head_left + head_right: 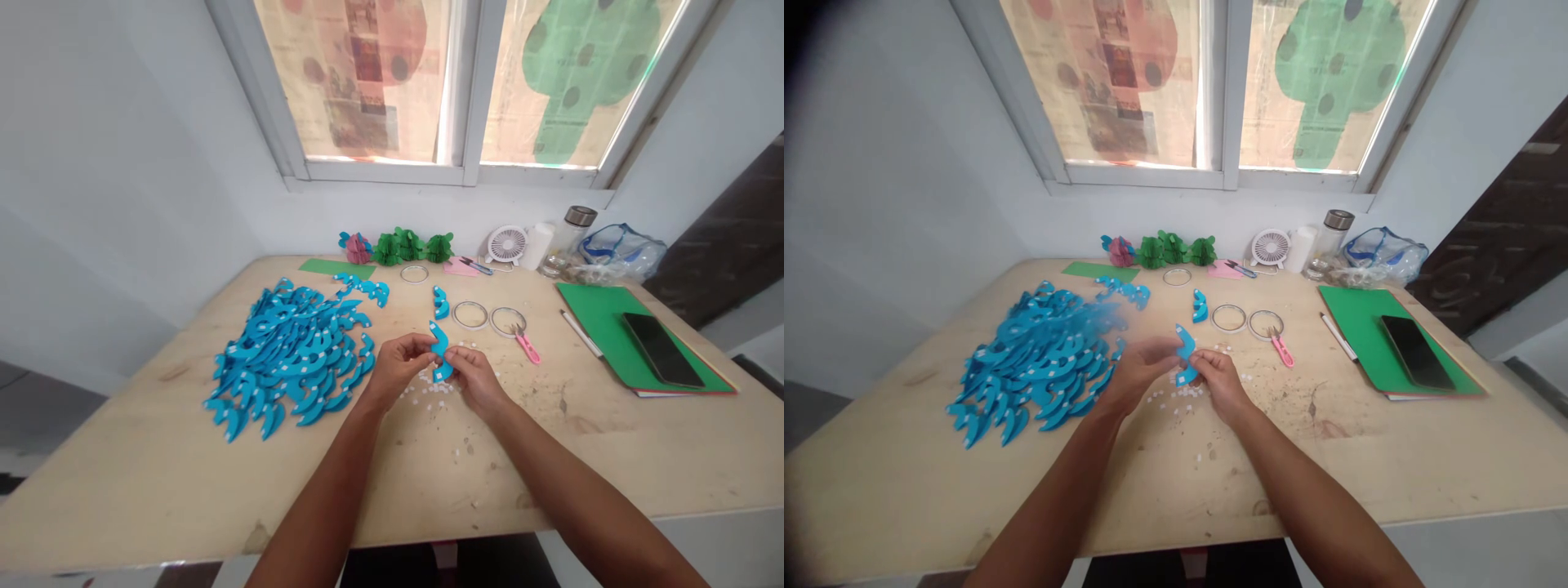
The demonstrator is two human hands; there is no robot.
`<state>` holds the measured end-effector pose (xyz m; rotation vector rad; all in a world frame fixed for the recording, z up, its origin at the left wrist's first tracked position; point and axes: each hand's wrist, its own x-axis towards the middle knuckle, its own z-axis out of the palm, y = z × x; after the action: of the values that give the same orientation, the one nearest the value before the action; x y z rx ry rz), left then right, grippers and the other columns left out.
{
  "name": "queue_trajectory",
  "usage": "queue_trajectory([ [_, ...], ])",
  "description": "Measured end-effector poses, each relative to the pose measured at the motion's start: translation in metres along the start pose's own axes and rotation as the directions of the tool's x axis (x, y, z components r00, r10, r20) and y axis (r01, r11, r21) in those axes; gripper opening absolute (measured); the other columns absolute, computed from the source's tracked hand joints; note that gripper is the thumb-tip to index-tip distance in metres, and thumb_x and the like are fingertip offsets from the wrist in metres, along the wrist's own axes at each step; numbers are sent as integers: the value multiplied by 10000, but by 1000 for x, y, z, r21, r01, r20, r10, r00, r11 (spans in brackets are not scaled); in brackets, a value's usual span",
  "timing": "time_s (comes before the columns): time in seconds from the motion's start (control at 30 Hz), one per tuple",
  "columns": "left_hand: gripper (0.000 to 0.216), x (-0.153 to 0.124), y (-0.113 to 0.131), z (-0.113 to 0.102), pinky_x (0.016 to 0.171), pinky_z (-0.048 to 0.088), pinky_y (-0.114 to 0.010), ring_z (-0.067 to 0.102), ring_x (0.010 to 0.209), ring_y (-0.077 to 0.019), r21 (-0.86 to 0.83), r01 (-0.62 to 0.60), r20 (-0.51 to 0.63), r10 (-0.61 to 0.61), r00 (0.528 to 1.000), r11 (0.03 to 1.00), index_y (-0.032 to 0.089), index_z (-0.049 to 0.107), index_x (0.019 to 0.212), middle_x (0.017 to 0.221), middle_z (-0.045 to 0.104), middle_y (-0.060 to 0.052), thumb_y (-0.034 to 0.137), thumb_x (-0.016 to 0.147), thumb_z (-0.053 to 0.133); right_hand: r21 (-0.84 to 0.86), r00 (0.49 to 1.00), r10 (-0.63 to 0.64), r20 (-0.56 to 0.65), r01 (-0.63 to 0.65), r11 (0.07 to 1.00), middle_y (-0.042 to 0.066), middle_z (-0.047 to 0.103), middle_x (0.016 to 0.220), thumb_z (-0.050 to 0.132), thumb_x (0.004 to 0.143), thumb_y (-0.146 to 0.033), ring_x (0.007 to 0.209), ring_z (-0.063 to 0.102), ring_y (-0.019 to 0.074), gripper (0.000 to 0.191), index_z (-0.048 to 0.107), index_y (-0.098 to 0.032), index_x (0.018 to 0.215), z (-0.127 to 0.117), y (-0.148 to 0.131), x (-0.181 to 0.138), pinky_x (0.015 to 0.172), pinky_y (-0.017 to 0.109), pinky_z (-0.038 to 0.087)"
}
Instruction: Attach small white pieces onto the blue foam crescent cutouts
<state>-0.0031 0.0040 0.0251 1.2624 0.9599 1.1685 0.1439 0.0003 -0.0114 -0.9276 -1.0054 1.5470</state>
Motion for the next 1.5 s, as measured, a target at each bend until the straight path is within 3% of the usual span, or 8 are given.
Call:
queue_trajectory([
  [0.4, 248, 0, 2, 0, 683, 485, -291, 619, 698, -175, 80, 19, 33, -21, 999, 997, 141, 677, 791, 730, 683, -49, 287, 596, 723, -170, 999, -50, 0, 50, 984, -10, 551, 522, 629, 699, -452, 487, 483, 108, 301, 602, -165, 613, 2, 0, -1, 489, 225, 388],
  [0.8, 285, 1, -3, -3, 701, 482, -302, 614, 700, -173, 33, 32, 63, -34, 997, 999, 131, 669, 830, 733, 670, -49, 298, 606, 723, -209, 996, -91, 9, 91, 974, -1, 569, 532, 609, 712, -457, 492, 491, 115, 311, 589, -169, 596, 2, -1, -1, 486, 226, 386],
  [1.0, 319, 1, -6, -2, 698, 481, -289, 609, 722, -167, -38, 56, 14, -55, 998, 998, 144, 655, 855, 776, 666, -48, 281, 580, 741, -236, 994, -110, -9, 104, 966, -1, 555, 512, 596, 717, -455, 500, 483, 121, 322, 590, -169, 569, 0, 2, 0, 489, 230, 371],
  [1.17, 213, 3, -9, 0, 580, 441, -228, 561, 604, -124, 9, 52, -65, -52, 997, 999, 146, 654, 709, 661, 639, -23, 324, 607, 712, -309, 991, -136, 4, 130, 942, -5, 537, 504, 577, 733, -448, 486, 464, 113, 347, 566, -166, 530, 2, 0, -1, 474, 222, 346],
  [1.37, 173, 4, -9, 1, 523, 388, -213, 503, 521, -102, 45, 60, -56, -57, 997, 997, 139, 632, 582, 549, 603, -9, 298, 615, 691, -332, 989, -149, 19, 147, 932, -10, 540, 530, 560, 753, -404, 498, 462, 111, 300, 577, -164, 575, 4, -1, -3, 496, 228, 345],
  [1.5, 159, 4, -8, -1, 514, 384, -210, 483, 504, -94, 37, 83, -28, -82, 996, 996, 139, 627, 569, 525, 574, 6, 278, 605, 693, -333, 986, -165, -35, 144, 932, -23, 504, 525, 570, 745, -386, 489, 434, 106, 245, 594, -165, 643, 3, -2, -2, 475, 225, 330],
])
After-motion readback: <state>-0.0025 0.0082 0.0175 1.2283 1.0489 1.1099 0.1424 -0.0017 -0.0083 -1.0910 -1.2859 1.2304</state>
